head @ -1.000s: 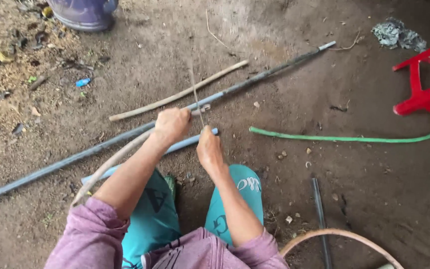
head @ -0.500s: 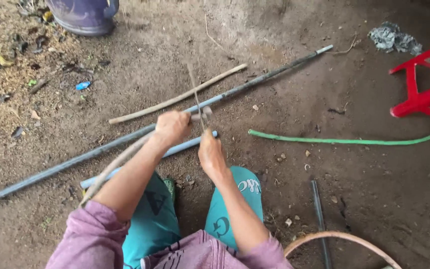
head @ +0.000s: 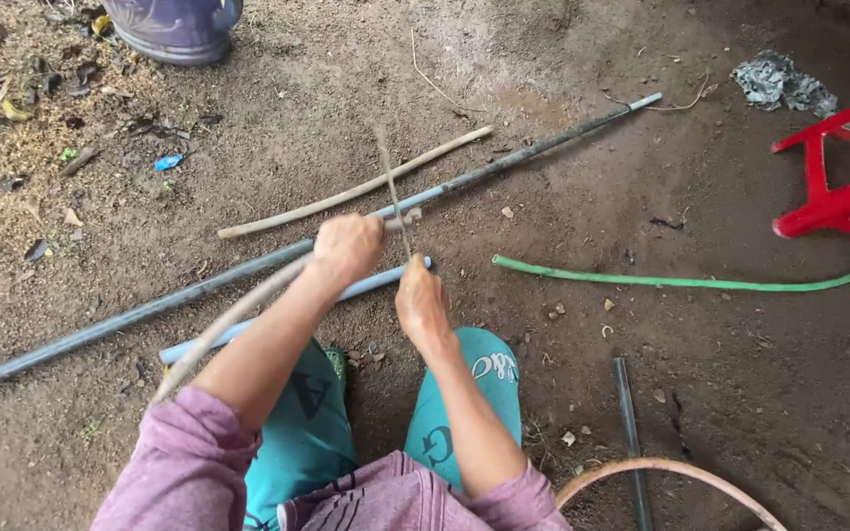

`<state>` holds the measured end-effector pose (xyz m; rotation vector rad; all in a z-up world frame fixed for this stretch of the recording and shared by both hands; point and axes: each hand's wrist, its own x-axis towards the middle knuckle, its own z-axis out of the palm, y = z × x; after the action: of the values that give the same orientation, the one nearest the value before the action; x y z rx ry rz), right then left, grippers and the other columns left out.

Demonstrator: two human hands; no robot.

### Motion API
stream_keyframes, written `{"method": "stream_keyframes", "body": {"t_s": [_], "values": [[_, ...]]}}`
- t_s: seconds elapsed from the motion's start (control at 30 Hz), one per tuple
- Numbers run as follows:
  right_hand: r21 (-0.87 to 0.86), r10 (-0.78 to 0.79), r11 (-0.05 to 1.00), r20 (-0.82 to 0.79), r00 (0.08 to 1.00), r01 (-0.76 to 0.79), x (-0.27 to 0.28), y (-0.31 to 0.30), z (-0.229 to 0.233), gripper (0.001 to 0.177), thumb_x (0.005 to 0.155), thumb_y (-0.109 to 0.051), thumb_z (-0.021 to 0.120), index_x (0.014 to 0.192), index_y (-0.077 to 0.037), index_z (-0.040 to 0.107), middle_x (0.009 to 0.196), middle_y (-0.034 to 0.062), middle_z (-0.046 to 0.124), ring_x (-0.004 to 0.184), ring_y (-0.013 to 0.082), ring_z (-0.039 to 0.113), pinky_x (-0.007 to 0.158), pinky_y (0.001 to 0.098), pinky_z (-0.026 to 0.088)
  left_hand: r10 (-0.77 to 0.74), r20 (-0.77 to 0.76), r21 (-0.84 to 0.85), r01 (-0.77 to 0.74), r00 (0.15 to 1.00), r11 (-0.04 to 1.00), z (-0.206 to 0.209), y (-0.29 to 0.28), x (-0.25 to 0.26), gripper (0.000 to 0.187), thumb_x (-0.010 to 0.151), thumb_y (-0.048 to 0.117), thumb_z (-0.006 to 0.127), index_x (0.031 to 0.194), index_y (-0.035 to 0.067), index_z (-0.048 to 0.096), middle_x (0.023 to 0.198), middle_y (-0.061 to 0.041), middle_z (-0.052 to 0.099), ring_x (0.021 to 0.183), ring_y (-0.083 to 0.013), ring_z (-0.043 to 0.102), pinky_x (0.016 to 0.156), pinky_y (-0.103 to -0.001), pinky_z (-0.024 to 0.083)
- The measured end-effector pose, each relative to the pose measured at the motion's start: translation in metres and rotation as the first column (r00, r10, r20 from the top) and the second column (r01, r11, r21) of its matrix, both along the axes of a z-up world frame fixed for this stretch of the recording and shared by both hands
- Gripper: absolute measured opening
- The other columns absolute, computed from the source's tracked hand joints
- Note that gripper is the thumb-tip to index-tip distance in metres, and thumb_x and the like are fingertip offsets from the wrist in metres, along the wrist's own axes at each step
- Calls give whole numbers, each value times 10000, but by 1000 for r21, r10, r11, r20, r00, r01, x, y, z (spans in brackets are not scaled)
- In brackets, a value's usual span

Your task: The person sits on the ground and uses a hand saw to cut a thin wooden stick into smaller pieces. They hold the stick with one hand and saw with the other, occasionally adjusting the stick's position. After cutting, they place the pieces on the ground among other materials.

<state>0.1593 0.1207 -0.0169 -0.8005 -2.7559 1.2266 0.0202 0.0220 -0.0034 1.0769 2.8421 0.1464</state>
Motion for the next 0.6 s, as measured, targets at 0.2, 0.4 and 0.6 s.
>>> {"method": "stream_keyframes", "body": {"t_s": [0.2, 0.4, 0.6], "values": [[-8, 64, 998, 55, 996, -63, 33, -17, 3, 381, 1189, -184, 291, 1224, 31, 603, 648, 138, 639, 488, 235, 613, 444, 338, 482, 100, -22, 8, -100, 995, 995, 4, -21, -27, 230, 1006, 262, 612, 974, 119, 789, 830, -150, 814, 867, -330, 828, 716, -501, 668], [45, 49, 998, -29, 998, -48, -3, -2, 7, 389, 1191, -169, 251, 1175, -13, 607, 607, 8, 549, 424, 132, 509, 392, 281, 438, 11, 60, 54, -15, 998, 998, 39, -10, 12, 235, 989, 230, 628, 1030, 75, 799, 883, -208, 817, 890, -368, 827, 762, -532, 657], [-12, 65, 998, 38, 997, -64, 31, -24, 12, 412, 1193, -194, 233, 1187, -7, 600, 598, 9, 543, 430, 139, 510, 408, 271, 421, 103, 34, 40, -105, 994, 994, 8, -21, -18, 257, 1032, 301, 609, 1073, 122, 789, 909, -155, 832, 927, -317, 829, 782, -498, 667]]}}
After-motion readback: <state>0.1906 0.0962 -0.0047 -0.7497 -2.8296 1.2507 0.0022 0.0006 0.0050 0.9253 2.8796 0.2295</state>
